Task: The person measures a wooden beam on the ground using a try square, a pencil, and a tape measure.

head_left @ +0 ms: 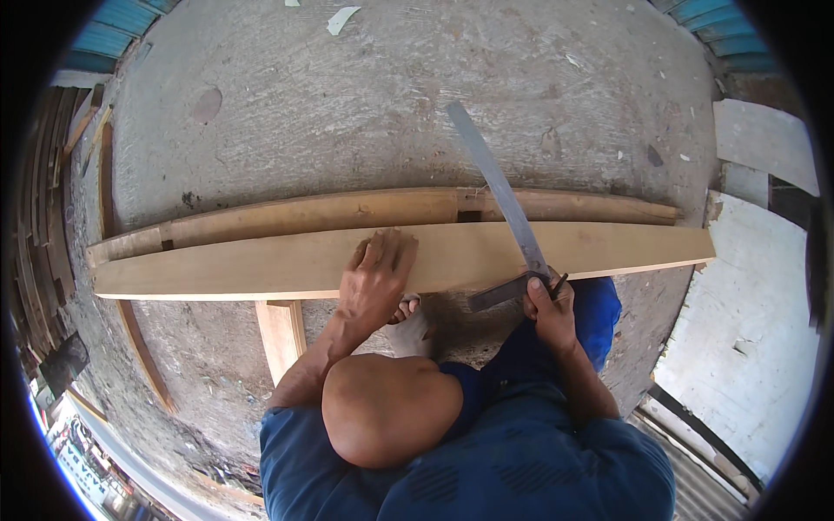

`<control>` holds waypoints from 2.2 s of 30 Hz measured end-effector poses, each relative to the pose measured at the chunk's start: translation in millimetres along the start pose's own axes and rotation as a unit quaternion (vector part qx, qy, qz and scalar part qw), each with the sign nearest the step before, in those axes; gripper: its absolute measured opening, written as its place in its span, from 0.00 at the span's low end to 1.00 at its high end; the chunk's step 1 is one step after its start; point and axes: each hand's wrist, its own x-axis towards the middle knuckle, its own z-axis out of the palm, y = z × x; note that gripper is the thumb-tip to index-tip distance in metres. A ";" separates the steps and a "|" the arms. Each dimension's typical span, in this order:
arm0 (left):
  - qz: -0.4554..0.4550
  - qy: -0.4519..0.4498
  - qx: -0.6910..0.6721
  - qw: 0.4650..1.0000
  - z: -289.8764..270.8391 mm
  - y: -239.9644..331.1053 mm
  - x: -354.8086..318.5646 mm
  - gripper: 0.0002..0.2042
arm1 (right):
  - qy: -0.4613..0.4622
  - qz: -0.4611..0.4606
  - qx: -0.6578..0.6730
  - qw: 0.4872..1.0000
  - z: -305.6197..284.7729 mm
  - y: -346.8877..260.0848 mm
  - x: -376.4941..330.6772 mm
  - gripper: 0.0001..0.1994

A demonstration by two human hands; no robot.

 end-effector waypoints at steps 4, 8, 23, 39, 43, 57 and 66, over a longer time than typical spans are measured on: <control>0.011 -0.036 -0.026 0.999 -0.1 -2.3 -2.1 0.33 | 0.040 0.118 -0.006 0.992 -18.1 12.6 -22.8 0.13; 0.015 -0.035 -0.034 0.999 3.9 -2.8 -1.4 0.33 | 0.140 0.144 0.017 0.980 -58.2 25.2 -19.1 0.12; -0.002 -0.196 -0.067 0.978 -19.1 -22.9 39.7 0.54 | 0.186 0.023 0.163 0.969 -60.8 33.3 8.0 0.12; -0.068 -0.065 -0.019 0.995 9.8 -20.2 93.2 0.52 | 0.157 0.025 0.222 0.962 -42.5 28.2 79.3 0.11; -0.108 -0.121 0.011 0.987 9.0 -15.1 88.0 0.52 | 0.043 0.052 0.223 0.973 2.1 37.4 62.1 0.11; 0.015 -0.043 -0.060 0.997 5.5 -25.0 50.9 0.52 | 0.015 0.075 0.245 0.967 115.0 60.1 83.8 0.12; 0.065 0.028 -0.104 0.992 20.2 -28.9 61.1 0.37 | 0.016 0.098 0.248 0.964 116.6 56.4 94.8 0.14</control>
